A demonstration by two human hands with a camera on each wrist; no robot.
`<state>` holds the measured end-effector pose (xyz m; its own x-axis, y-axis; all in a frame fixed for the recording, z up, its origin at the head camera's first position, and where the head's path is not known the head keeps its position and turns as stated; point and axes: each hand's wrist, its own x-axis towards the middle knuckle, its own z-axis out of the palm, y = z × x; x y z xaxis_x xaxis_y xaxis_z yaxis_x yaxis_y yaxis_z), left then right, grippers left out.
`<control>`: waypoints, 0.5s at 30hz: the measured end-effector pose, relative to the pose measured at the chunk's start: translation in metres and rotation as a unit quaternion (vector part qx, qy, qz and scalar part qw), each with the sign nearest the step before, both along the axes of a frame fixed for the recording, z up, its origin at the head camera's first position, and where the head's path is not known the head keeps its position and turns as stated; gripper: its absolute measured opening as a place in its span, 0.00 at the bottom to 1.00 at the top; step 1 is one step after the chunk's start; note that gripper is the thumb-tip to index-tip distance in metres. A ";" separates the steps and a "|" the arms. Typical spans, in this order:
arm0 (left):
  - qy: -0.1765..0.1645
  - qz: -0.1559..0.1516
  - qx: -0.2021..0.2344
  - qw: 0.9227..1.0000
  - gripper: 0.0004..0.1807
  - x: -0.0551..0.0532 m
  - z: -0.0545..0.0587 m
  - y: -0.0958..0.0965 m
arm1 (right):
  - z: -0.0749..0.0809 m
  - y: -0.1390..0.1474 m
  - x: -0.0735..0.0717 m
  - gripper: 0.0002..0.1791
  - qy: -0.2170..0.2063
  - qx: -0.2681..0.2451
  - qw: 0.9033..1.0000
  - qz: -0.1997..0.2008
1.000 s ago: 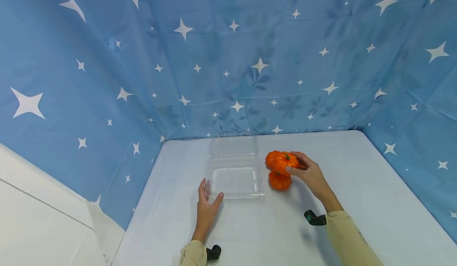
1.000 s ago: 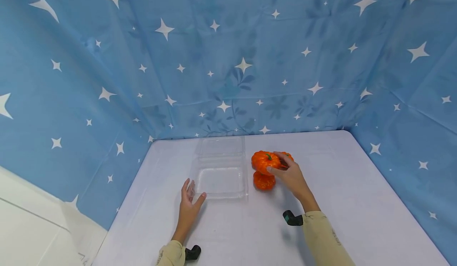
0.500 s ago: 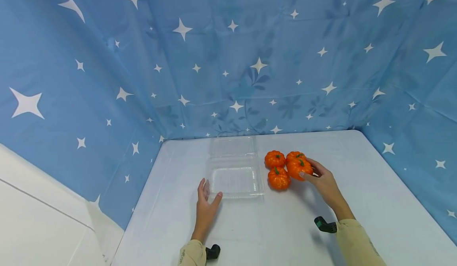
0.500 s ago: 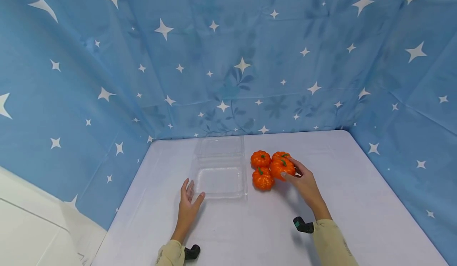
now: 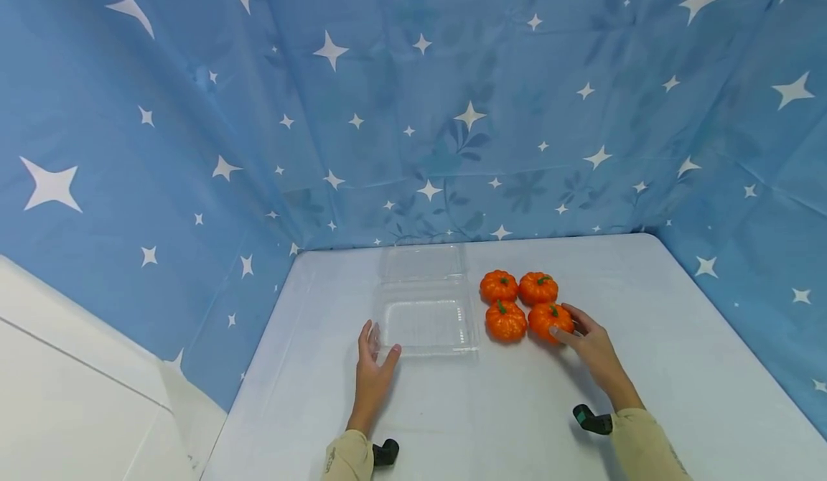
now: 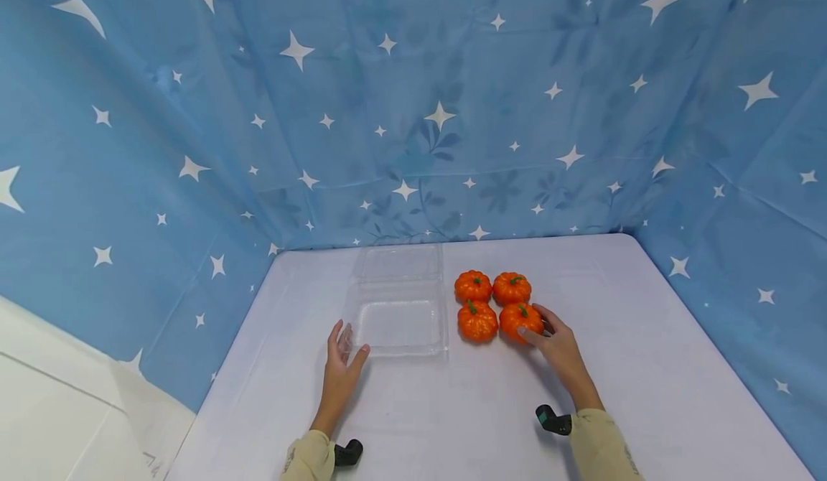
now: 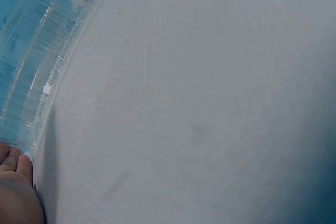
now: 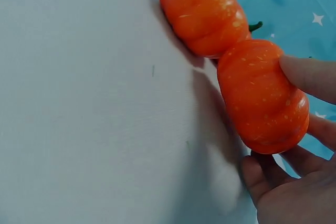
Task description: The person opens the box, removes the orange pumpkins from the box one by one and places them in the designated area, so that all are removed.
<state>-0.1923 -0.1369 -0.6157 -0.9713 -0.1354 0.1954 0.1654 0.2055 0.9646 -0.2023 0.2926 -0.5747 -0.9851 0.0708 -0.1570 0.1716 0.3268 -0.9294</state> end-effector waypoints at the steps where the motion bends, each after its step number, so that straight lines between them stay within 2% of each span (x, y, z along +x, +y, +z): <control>1: -0.001 0.000 0.001 1.000 0.44 0.000 0.000 0.000 | -0.002 0.000 0.000 0.46 -0.001 -0.001 1.000 0.000; 9: 0.005 0.008 0.011 1.000 0.41 0.002 0.002 0.001 | -0.006 -0.004 -0.001 0.45 0.008 0.003 1.000 -0.004; 15: 0.010 0.014 0.026 1.000 0.38 0.002 0.008 -0.003 | -0.005 -0.007 -0.001 0.46 0.000 -0.002 1.000 -0.004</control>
<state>-0.1908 -0.1395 -0.6073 -0.9629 -0.1724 0.2076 0.1808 0.1593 0.9705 -0.2031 0.2852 -0.5800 -0.9845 0.0788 -0.1566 0.1738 0.3217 -0.9308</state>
